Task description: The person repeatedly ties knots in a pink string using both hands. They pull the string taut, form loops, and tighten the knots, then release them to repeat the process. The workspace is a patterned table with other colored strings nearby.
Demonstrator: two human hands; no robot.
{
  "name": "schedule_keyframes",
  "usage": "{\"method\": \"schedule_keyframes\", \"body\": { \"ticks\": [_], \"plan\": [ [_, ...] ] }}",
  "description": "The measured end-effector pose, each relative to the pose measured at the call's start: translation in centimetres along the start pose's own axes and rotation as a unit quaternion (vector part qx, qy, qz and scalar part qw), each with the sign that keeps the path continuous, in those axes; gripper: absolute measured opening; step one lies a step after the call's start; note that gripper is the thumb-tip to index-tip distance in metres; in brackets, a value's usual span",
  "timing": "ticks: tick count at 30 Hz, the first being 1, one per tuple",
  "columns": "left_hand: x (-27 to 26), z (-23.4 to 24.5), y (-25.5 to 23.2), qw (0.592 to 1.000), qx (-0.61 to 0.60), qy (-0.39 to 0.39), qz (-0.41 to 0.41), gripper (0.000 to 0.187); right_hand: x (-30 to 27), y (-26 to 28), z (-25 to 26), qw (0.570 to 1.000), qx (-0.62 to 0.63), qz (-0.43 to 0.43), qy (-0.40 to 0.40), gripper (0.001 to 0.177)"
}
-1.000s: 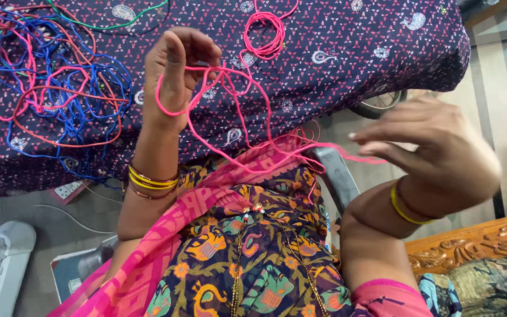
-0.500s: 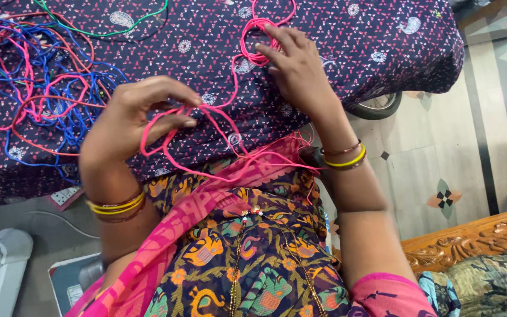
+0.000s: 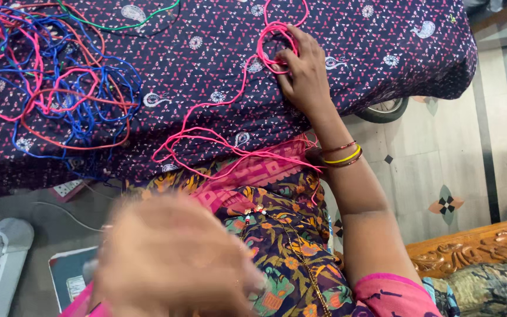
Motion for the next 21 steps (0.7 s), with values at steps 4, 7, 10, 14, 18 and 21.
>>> {"method": "schedule_keyframes", "body": {
  "ticks": [4,7,10,14,18,21],
  "plan": [
    [4.4,-4.7,-1.9,0.978,0.069,0.004,-0.197,0.016,-0.2,0.4,1.1,1.000,0.004,0.013,-0.006,0.038],
    [6.6,-6.5,-3.2,0.993,0.025,-0.027,-0.113,0.016,0.0,0.5,1.8,0.996,0.076,-0.029,-0.026,0.041],
    [7.5,-7.9,-4.0,0.991,0.062,-0.052,-0.102,0.011,-0.1,0.3,2.2,0.992,0.104,-0.056,-0.047,0.038],
    [8.0,-7.9,-3.9,0.993,0.063,-0.065,-0.072,0.015,-0.2,0.1,1.3,0.994,0.071,-0.067,-0.050,0.035],
    [8.8,-7.6,-1.5,0.992,-0.073,-0.100,0.003,0.008,-0.4,-0.9,-0.2,0.997,0.019,-0.067,-0.039,0.032],
    [7.1,-7.3,3.9,0.992,-0.003,-0.125,0.032,0.010,0.5,-2.5,-1.0,0.992,0.068,-0.094,-0.048,0.029]
  ]
}}
Point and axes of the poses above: each hand's wrist, its own x-axis towards the middle knuckle, its own z-axis out of the back of the hand, y = z × x, the point moved 3 cm from there along x, towards the middle knuckle, and after that the axes turned 3 degrees about -x, right-handed, at the moved point
